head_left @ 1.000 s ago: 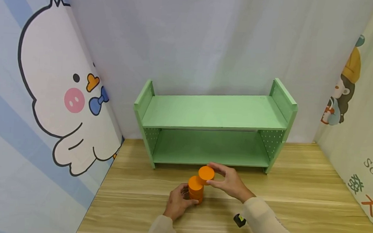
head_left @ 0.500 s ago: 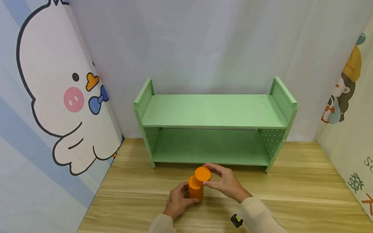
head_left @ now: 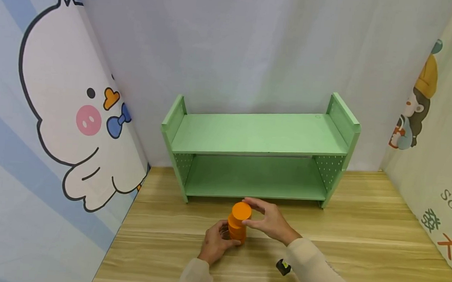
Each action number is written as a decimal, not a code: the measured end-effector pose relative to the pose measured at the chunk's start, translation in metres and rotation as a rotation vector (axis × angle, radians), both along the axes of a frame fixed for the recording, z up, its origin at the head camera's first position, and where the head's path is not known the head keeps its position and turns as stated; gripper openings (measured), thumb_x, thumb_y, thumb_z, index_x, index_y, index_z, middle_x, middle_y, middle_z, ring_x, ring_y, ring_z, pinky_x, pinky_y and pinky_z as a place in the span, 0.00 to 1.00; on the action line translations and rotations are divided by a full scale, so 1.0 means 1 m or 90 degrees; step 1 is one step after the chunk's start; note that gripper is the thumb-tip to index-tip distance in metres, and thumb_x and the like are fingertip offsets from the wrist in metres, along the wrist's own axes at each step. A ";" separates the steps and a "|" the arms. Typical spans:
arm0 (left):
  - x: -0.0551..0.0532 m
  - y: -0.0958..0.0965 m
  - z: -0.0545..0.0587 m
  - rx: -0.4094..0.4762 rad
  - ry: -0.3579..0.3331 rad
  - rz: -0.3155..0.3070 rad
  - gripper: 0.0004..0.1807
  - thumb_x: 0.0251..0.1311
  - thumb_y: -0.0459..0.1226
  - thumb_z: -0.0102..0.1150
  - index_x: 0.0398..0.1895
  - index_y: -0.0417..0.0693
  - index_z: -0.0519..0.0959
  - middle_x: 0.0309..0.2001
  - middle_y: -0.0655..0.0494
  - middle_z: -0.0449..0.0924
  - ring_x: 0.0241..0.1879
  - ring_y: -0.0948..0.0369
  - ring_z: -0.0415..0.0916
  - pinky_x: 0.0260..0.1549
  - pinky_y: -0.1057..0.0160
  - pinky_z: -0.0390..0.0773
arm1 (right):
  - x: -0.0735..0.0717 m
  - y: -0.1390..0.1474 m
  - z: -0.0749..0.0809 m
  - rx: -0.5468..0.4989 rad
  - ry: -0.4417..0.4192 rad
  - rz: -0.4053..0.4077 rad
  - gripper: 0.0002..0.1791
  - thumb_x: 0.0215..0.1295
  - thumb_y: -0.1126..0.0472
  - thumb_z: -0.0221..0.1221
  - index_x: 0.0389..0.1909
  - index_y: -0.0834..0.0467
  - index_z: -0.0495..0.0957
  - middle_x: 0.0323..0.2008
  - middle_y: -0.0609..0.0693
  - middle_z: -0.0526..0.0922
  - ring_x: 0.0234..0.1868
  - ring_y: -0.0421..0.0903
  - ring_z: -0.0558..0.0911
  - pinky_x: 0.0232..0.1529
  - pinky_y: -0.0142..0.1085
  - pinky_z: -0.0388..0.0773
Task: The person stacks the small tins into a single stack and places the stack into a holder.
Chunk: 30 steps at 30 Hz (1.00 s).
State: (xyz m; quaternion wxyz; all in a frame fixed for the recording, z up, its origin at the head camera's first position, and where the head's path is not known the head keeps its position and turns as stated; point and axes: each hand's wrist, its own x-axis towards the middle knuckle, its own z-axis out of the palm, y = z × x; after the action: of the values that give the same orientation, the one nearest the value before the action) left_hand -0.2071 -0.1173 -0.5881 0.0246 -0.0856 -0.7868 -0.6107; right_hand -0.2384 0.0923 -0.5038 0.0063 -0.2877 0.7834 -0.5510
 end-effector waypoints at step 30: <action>-0.001 -0.002 0.002 -0.005 0.004 -0.017 0.30 0.44 0.24 0.77 0.54 0.35 0.77 0.53 0.40 0.81 0.54 0.45 0.80 0.53 0.53 0.83 | 0.003 -0.008 0.000 -0.002 -0.030 0.022 0.33 0.60 0.62 0.71 0.65 0.66 0.72 0.63 0.61 0.76 0.64 0.59 0.75 0.66 0.54 0.70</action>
State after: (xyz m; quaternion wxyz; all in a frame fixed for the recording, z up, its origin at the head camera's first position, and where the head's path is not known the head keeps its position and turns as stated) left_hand -0.2079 -0.1190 -0.5862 0.0188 -0.0978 -0.7882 -0.6073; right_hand -0.2354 0.0848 -0.5037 0.0342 -0.2882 0.7769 -0.5588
